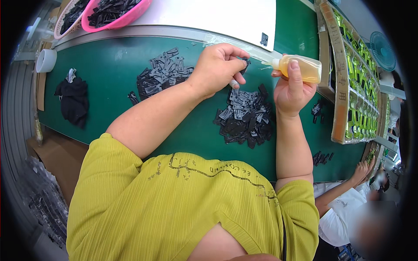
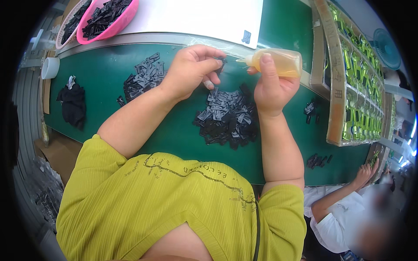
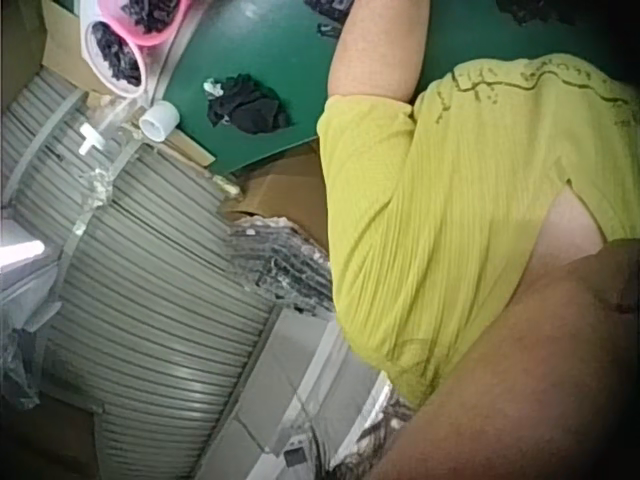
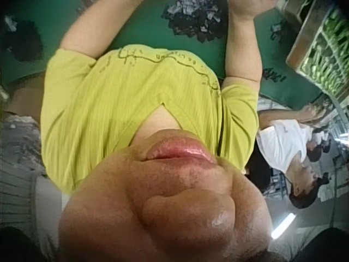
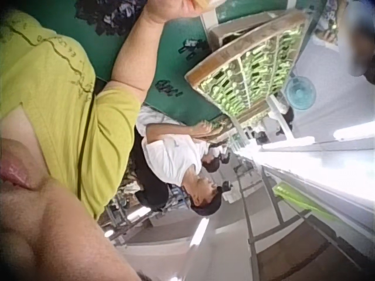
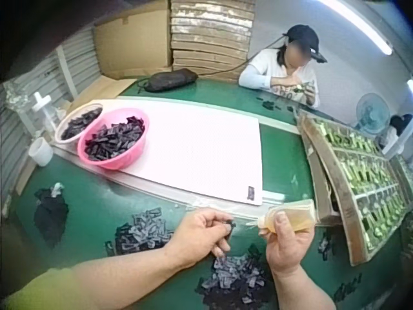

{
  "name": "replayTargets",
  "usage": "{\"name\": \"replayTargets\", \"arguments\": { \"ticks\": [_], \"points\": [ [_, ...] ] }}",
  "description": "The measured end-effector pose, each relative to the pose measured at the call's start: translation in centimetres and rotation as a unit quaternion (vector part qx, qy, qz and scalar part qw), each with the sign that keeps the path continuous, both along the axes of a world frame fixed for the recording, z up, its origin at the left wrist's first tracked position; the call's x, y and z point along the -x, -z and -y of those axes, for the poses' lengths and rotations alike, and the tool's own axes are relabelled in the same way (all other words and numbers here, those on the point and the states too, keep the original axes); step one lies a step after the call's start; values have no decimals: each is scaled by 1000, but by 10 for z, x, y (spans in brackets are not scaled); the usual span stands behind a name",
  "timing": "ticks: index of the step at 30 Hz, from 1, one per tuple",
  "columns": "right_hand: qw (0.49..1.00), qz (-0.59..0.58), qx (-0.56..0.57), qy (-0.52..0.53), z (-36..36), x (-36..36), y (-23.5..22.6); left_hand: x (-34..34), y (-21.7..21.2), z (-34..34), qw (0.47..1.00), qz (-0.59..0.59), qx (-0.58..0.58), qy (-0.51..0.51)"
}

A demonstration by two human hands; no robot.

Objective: Assemble plastic toy car shells and attach small components at a manufacturing workbench.

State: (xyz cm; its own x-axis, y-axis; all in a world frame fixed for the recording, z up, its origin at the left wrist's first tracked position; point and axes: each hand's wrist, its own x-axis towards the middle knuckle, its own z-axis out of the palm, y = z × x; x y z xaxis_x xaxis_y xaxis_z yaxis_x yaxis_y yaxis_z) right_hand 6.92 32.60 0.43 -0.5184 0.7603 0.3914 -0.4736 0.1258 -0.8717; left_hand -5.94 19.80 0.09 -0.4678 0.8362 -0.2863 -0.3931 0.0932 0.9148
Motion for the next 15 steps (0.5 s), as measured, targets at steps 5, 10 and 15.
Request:
{"name": "replayTargets", "arguments": {
  "ticks": [5,10,15],
  "points": [
    [999,12,-46,5,7,1,-3,-1,-2,1,1000,-8,4,5],
    [997,29,-75,-4,12,5,-6,1,0,1,1000,-11,8,12],
    [996,46,-81,4,10,4,-5,0,-2,1,1000,-16,10,16]
  ]
}}
